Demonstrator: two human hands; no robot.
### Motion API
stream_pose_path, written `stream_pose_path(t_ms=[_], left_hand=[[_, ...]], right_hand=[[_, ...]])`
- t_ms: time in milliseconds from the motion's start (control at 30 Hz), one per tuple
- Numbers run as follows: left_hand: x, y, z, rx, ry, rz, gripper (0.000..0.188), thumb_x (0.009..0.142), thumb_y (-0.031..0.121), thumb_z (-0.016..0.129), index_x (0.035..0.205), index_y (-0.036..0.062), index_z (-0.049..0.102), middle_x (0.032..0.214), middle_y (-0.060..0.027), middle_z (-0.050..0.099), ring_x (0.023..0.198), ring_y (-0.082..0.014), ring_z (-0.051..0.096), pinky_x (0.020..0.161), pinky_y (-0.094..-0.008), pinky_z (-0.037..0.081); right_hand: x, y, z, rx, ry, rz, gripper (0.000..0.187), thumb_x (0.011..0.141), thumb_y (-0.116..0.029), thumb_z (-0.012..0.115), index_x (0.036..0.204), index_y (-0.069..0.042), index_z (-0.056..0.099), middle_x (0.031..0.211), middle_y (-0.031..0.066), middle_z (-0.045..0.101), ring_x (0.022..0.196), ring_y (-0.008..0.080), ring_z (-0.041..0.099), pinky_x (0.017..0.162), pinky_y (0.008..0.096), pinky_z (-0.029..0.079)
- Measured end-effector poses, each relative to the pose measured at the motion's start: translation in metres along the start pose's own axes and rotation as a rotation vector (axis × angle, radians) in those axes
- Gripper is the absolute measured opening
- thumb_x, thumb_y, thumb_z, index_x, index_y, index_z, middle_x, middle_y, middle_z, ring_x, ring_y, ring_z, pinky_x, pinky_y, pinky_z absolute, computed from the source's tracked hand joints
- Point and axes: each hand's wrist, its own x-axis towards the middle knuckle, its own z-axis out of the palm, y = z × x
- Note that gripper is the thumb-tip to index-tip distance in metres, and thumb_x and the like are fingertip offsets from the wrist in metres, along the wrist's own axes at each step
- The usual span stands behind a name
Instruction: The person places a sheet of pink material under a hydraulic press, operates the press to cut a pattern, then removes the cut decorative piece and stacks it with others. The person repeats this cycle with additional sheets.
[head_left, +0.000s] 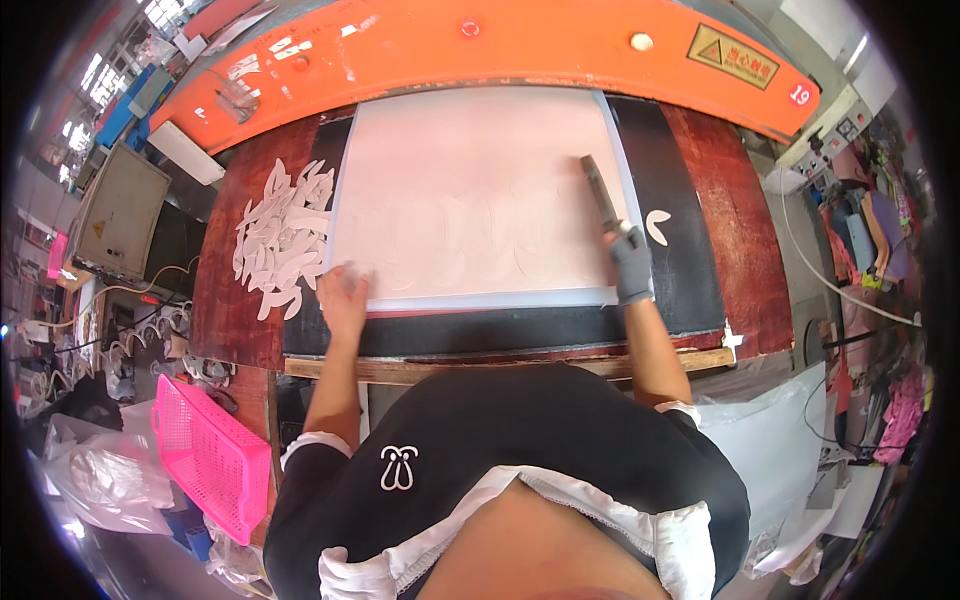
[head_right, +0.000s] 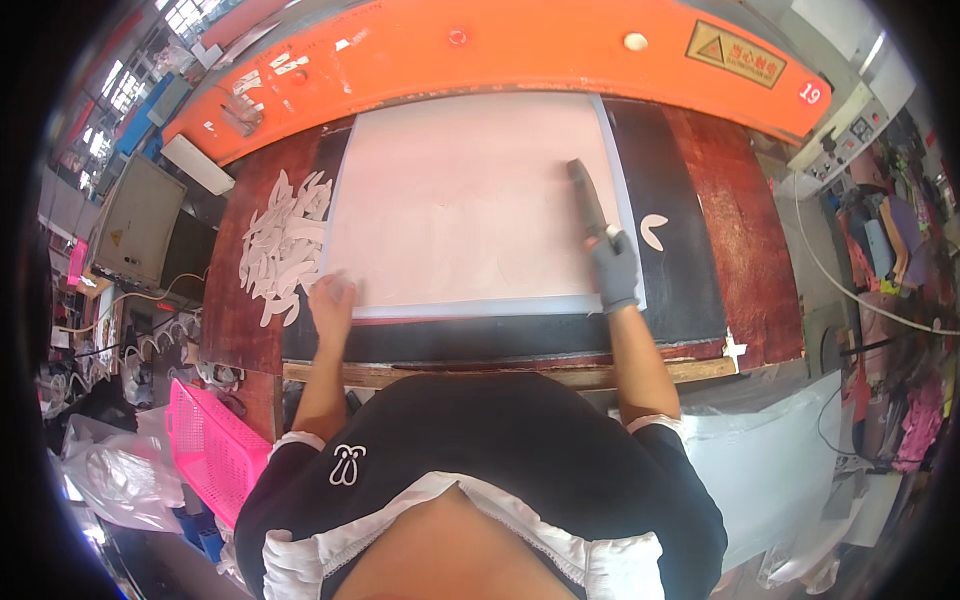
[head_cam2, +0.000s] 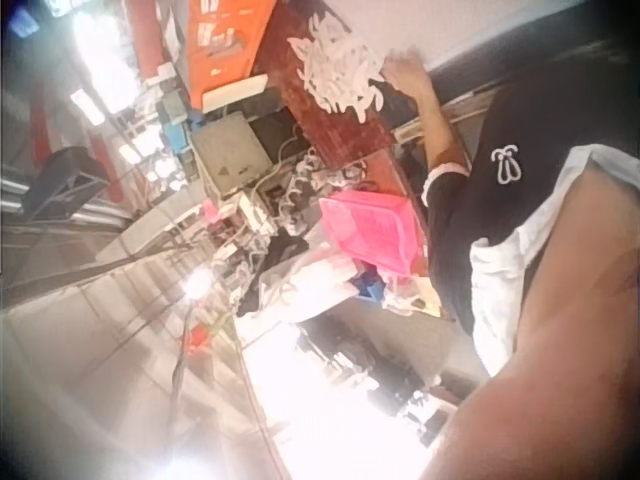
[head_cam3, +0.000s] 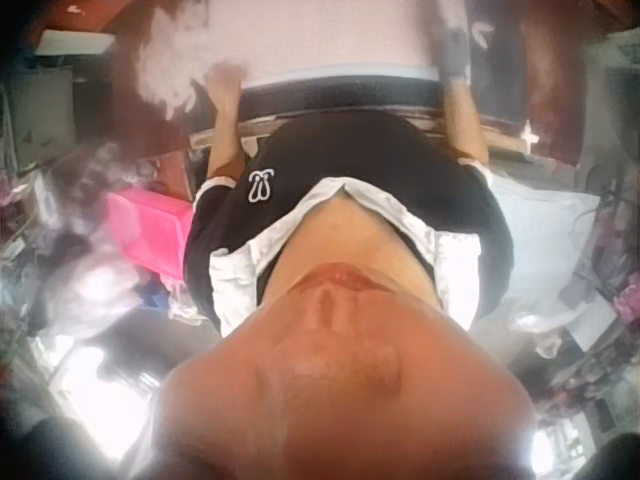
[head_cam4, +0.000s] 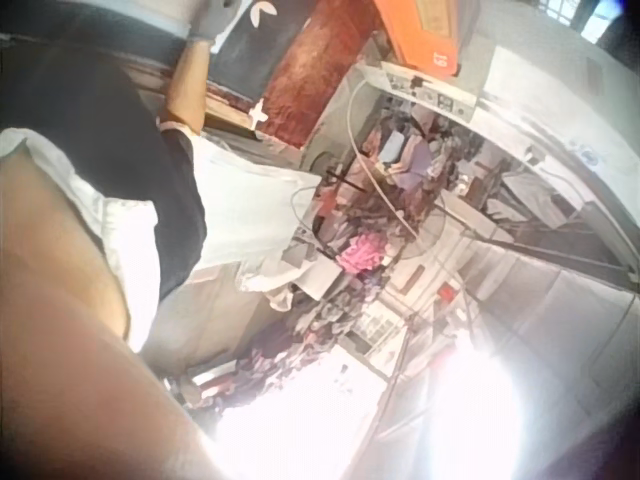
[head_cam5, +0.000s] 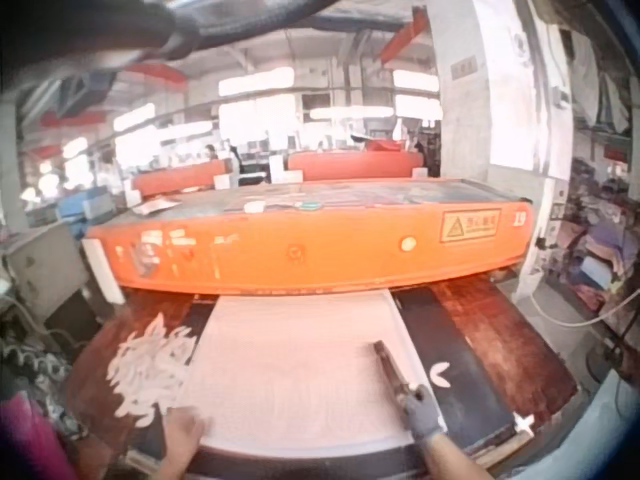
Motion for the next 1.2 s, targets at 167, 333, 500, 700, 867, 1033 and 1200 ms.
stream_pose_path(t_ms=[167,333,500,700,867,1033,1200], left_hand=[[0.022,-0.033,0.007,0.274,-0.066,-0.073,0.059,0.071,0.040,0.068,0.111,0.0003,0.051,0.107,-0.0208,0.053,0.100,-0.0372,0.050,0.089,-0.0466,0.038],[0.030,-0.046,0.002,0.240,-0.119,-0.270,0.059,0.071,0.042,0.069,0.107,-0.0020,0.055,0.103,-0.0230,0.057,0.098,-0.0365,0.053,0.084,-0.0431,0.043],[0.045,-0.058,-0.016,0.172,-0.374,-0.379,0.052,0.072,0.048,0.064,0.080,-0.0030,0.061,0.083,-0.0229,0.063,0.082,-0.0359,0.061,0.072,-0.0435,0.046],[0.044,-0.060,-0.019,0.070,-0.435,-0.256,0.048,0.081,0.046,0.056,0.080,-0.0013,0.064,0.073,-0.0208,0.062,0.074,-0.0352,0.062,0.068,-0.0423,0.046],[0.063,-0.054,-0.032,-0.303,-0.400,-0.230,0.037,0.080,0.034,0.058,0.070,-0.0012,0.062,0.057,-0.0137,0.057,0.056,-0.0250,0.057,0.056,-0.0360,0.043],[0.103,-0.063,-0.074,-0.422,-0.234,-0.248,0.034,0.077,0.027,0.062,0.063,-0.0035,0.055,0.049,-0.0106,0.051,0.046,-0.0151,0.048,0.047,-0.0341,0.037],[0.117,-0.072,-0.105,-0.538,-0.178,-0.167,0.034,0.077,0.019,0.062,0.056,-0.0022,0.047,0.045,-0.0046,0.039,0.045,-0.0092,0.037,0.044,-0.0312,0.032]], right_hand=[[0.012,0.002,-0.049,0.469,0.017,0.000,0.023,0.082,-0.016,0.058,0.103,-0.004,0.057,0.082,-0.0061,0.047,0.071,0.0030,0.039,0.062,0.0194,0.034],[0.022,0.007,-0.094,0.189,0.301,-0.058,0.031,0.078,-0.013,0.064,0.105,-0.001,0.056,0.087,-0.0019,0.051,0.076,0.0063,0.044,0.067,0.0208,0.037],[0.021,0.024,-0.142,-0.392,0.375,-0.101,0.050,0.073,-0.024,0.070,0.112,0.004,0.053,0.100,0.0125,0.056,0.093,0.0213,0.053,0.084,0.0318,0.041],[-0.008,0.006,-0.111,-1.309,0.382,-0.294,0.052,0.071,-0.028,0.069,0.112,0.000,0.054,0.115,0.0261,0.050,0.109,0.0385,0.047,0.092,0.0452,0.038],[-0.034,-0.038,0.051,-0.717,-0.033,-0.566,0.050,0.072,-0.032,0.072,0.106,-0.001,0.052,0.096,0.0154,0.054,0.091,0.0318,0.051,0.079,0.0419,0.041],[-0.095,-0.095,0.230,-0.584,-0.574,-1.082,0.080,0.062,-0.031,0.075,0.128,-0.004,0.039,0.123,0.0171,0.046,0.114,0.0353,0.045,0.094,0.0434,0.037],[-0.137,-0.128,0.357,-0.568,-0.735,-1.055,0.063,0.063,-0.019,0.070,0.120,-0.005,0.047,0.119,0.0165,0.050,0.111,0.0341,0.047,0.091,0.0424,0.041]])
